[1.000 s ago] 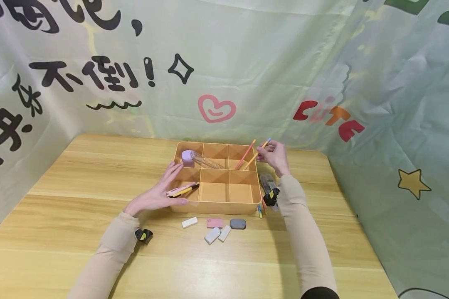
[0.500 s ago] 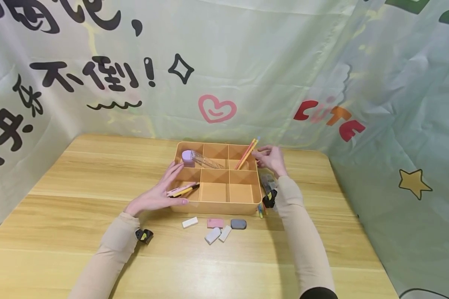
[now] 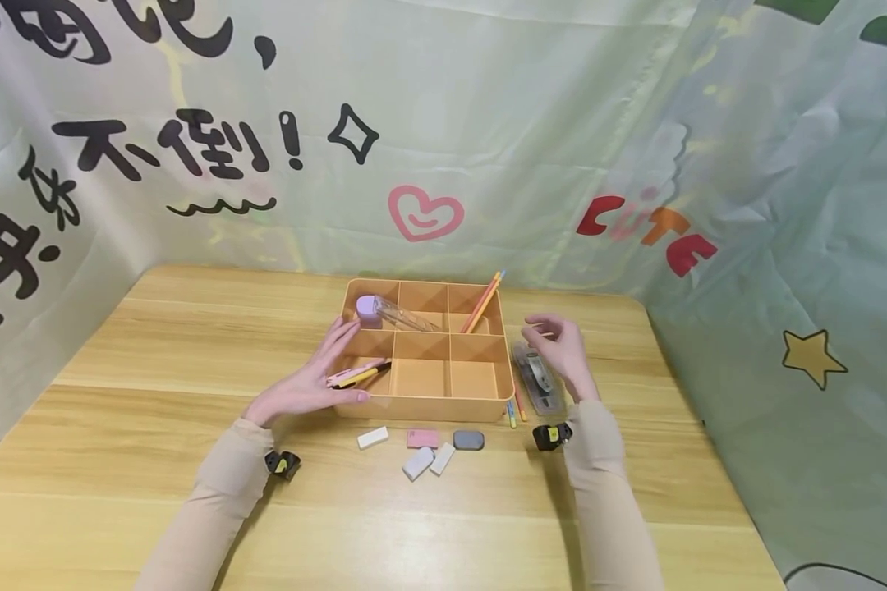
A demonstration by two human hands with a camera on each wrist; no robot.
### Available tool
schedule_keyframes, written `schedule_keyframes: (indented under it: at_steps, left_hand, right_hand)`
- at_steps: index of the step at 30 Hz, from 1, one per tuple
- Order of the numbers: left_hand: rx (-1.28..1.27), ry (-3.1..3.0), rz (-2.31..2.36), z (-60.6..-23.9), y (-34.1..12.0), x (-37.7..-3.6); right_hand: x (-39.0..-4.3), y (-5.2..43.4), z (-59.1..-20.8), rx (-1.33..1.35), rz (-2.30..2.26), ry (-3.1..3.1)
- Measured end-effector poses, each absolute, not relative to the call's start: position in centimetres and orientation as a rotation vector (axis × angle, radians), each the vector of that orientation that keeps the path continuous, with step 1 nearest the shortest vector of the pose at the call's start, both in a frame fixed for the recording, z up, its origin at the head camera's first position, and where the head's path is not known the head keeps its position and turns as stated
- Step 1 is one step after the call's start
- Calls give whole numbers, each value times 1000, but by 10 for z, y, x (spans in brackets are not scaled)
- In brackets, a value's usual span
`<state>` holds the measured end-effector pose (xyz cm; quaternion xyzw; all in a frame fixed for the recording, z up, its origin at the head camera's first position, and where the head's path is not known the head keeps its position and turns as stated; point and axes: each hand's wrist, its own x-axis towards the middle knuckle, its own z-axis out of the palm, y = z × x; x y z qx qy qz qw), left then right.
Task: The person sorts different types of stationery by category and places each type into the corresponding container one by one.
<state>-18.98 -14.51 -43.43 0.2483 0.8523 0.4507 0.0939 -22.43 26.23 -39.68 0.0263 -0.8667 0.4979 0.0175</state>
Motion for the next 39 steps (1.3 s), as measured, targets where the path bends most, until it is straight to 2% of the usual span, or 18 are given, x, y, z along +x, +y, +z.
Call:
schedule_keyframes:
  at_steps: [9, 14, 28, 39]
  left_hand:
    - [733, 2531, 1335, -434, -145, -191]
    - [725, 2538, 1324, -435, -146, -190]
    - [739, 2541, 1347, -435, -146, -190]
    - [738, 2537, 1345, -434, -144, -189]
  right_hand:
    - [-188, 284, -416, -42, 1325, -2747]
    - [-178, 286, -423, -3, 1300, -2830]
    - [-183, 266, -420, 266, 918, -2996]
    - [-181, 257, -424, 180, 787, -3094]
